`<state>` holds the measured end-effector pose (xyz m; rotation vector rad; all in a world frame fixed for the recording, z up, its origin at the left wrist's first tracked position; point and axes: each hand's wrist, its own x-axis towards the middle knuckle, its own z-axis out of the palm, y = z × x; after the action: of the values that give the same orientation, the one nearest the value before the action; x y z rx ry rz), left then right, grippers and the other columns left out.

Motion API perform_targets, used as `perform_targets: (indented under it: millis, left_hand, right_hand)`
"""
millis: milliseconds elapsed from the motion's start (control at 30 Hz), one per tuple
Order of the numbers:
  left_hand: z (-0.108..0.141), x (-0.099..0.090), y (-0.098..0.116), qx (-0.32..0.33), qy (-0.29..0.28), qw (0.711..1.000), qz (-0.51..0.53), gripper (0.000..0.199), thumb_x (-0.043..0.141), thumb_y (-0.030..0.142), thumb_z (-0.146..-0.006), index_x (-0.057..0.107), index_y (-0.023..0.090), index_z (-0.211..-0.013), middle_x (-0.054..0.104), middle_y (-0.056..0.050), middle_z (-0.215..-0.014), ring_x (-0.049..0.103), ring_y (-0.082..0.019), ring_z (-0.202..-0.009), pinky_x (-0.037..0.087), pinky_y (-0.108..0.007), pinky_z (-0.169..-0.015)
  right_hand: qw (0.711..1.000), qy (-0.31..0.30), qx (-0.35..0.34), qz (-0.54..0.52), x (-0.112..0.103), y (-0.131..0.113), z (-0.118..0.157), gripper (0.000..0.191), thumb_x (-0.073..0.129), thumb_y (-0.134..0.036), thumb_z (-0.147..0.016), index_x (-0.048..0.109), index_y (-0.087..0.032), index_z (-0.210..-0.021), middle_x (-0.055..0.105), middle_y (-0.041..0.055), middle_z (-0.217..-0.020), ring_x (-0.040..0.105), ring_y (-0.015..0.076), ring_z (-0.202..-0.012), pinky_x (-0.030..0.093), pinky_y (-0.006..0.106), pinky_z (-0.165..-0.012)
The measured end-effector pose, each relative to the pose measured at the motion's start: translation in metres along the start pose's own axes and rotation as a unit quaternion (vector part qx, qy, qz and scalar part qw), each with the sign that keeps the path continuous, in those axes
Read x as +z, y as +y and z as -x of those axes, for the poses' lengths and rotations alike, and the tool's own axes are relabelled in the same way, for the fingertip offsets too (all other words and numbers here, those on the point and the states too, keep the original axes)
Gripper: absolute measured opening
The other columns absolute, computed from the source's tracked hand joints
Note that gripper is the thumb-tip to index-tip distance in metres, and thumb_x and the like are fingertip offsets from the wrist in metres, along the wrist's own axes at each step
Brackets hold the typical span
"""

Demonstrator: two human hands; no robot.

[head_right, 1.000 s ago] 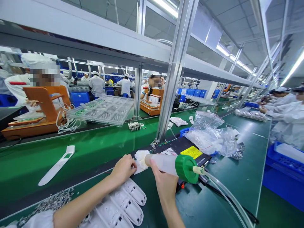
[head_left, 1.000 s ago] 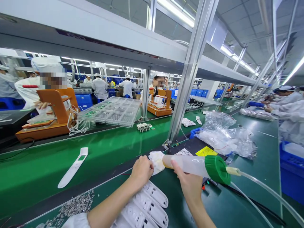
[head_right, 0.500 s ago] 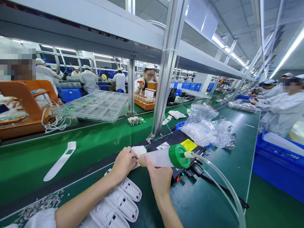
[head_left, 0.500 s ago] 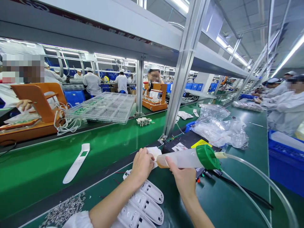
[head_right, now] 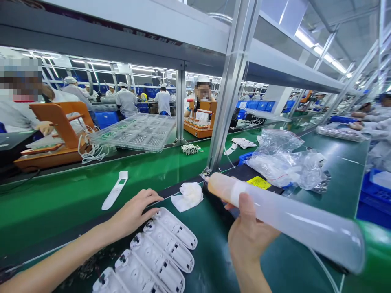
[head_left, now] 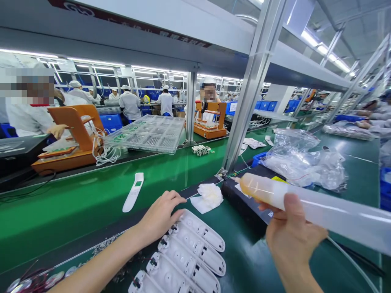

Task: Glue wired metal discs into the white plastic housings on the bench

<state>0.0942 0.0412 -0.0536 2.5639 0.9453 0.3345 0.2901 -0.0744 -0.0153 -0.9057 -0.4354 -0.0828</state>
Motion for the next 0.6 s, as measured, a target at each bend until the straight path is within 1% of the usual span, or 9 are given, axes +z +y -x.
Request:
perform_targets:
  millis: [67, 133, 167, 233, 300, 367, 433, 500, 600]
  left_hand:
    - [0.006, 0.005, -0.008, 0.006, -0.008, 1.0, 0.015, 0.029, 0.056, 0.019, -0.087, 0.055, 0.022, -0.116, 0.056, -0.002, -0.112, 0.05, -0.021, -0.101, 0.042, -0.036, -0.089]
    - [0.008, 0.012, -0.014, 0.008, -0.011, 0.999, 0.03, 0.032, 0.058, 0.019, -0.085, 0.055, 0.022, -0.117, 0.056, -0.003, -0.115, 0.049, -0.021, -0.102, 0.042, -0.037, -0.09]
    - [0.007, 0.015, -0.015, 0.009, -0.012, 0.999, 0.036, 0.032, 0.059, 0.019, -0.085, 0.057, 0.023, -0.116, 0.056, -0.002, -0.114, 0.049, -0.021, -0.102, 0.041, -0.037, -0.091]
    - [0.005, 0.021, -0.017, 0.009, -0.013, 0.999, 0.048, 0.029, 0.061, 0.017, -0.084, 0.06, 0.024, -0.112, 0.058, -0.001, -0.11, 0.05, -0.021, -0.1, 0.041, -0.037, -0.091]
    - [0.003, 0.024, -0.017, 0.008, -0.009, 0.998, 0.057, 0.028, 0.063, 0.017, -0.083, 0.062, 0.024, -0.109, 0.06, -0.001, -0.107, 0.05, -0.021, -0.099, 0.041, -0.037, -0.09]
    - [0.002, 0.025, -0.017, 0.006, -0.005, 0.998, 0.064, 0.03, 0.063, 0.016, -0.082, 0.061, 0.024, -0.111, 0.06, -0.001, -0.107, 0.05, -0.021, -0.1, 0.041, -0.036, -0.09]
    - [0.002, 0.025, -0.017, 0.006, -0.004, 0.998, 0.068, 0.03, 0.063, 0.016, -0.082, 0.061, 0.025, -0.111, 0.06, -0.001, -0.107, 0.05, -0.021, -0.099, 0.041, -0.036, -0.09]
    - [0.001, 0.026, -0.018, 0.008, -0.008, 0.998, 0.068, 0.029, 0.064, 0.016, -0.081, 0.062, 0.026, -0.109, 0.06, -0.001, -0.106, 0.05, -0.021, -0.098, 0.041, -0.036, -0.089]
    - [0.001, 0.026, -0.018, 0.01, -0.012, 0.998, 0.064, 0.029, 0.064, 0.016, -0.08, 0.063, 0.026, -0.107, 0.06, -0.001, -0.106, 0.05, -0.022, -0.098, 0.04, -0.037, -0.088]
  right_hand:
    - [0.997, -0.042, 0.058, -0.008, 0.004, -0.003, 0.007, 0.035, 0.077, -0.039, -0.057, 0.055, -0.017, -0.074, 0.055, -0.0011, -0.065, 0.054, 0.0159, -0.05, 0.04, 0.024, -0.031]
    - [0.991, -0.091, 0.095, 0.039, 0.003, 0.002, 0.018, 0.035, 0.076, -0.042, -0.058, 0.057, -0.015, -0.068, 0.055, 0.0007, -0.058, 0.052, 0.0162, -0.045, 0.04, 0.024, -0.029]
    - [0.985, -0.122, 0.096, 0.078, 0.001, 0.006, 0.024, 0.034, 0.075, -0.043, -0.058, 0.058, -0.015, -0.067, 0.056, 0.0022, -0.056, 0.052, 0.0165, -0.044, 0.041, 0.025, -0.029]
    - [0.966, -0.177, 0.068, 0.174, -0.004, 0.015, 0.037, 0.034, 0.072, -0.045, -0.062, 0.059, -0.014, -0.064, 0.058, 0.0049, -0.055, 0.053, 0.0167, -0.042, 0.045, 0.027, -0.035]
    - [0.945, -0.218, 0.041, 0.241, -0.007, 0.022, 0.047, 0.034, 0.069, -0.047, -0.064, 0.061, -0.014, -0.062, 0.06, 0.007, -0.055, 0.054, 0.0178, -0.042, 0.049, 0.029, -0.042]
    - [0.935, -0.235, 0.028, 0.264, -0.008, 0.027, 0.056, 0.034, 0.068, -0.047, -0.063, 0.062, -0.014, -0.061, 0.062, 0.0086, -0.057, 0.057, 0.0202, -0.047, 0.05, 0.031, -0.047]
    - [0.932, -0.241, 0.025, 0.268, -0.009, 0.031, 0.061, 0.032, 0.068, -0.046, -0.062, 0.064, -0.014, -0.064, 0.065, 0.0096, -0.062, 0.062, 0.0228, -0.055, 0.052, 0.032, -0.055]
    - [0.93, -0.242, 0.021, 0.276, -0.009, 0.035, 0.065, 0.031, 0.067, -0.045, -0.066, 0.065, -0.014, -0.069, 0.066, 0.0091, -0.068, 0.063, 0.0232, -0.063, 0.052, 0.033, -0.063]
    - [0.925, -0.253, 0.009, 0.283, -0.012, 0.041, 0.066, 0.032, 0.066, -0.046, -0.068, 0.066, -0.015, -0.072, 0.067, 0.008, -0.069, 0.064, 0.0228, -0.065, 0.052, 0.034, -0.065]
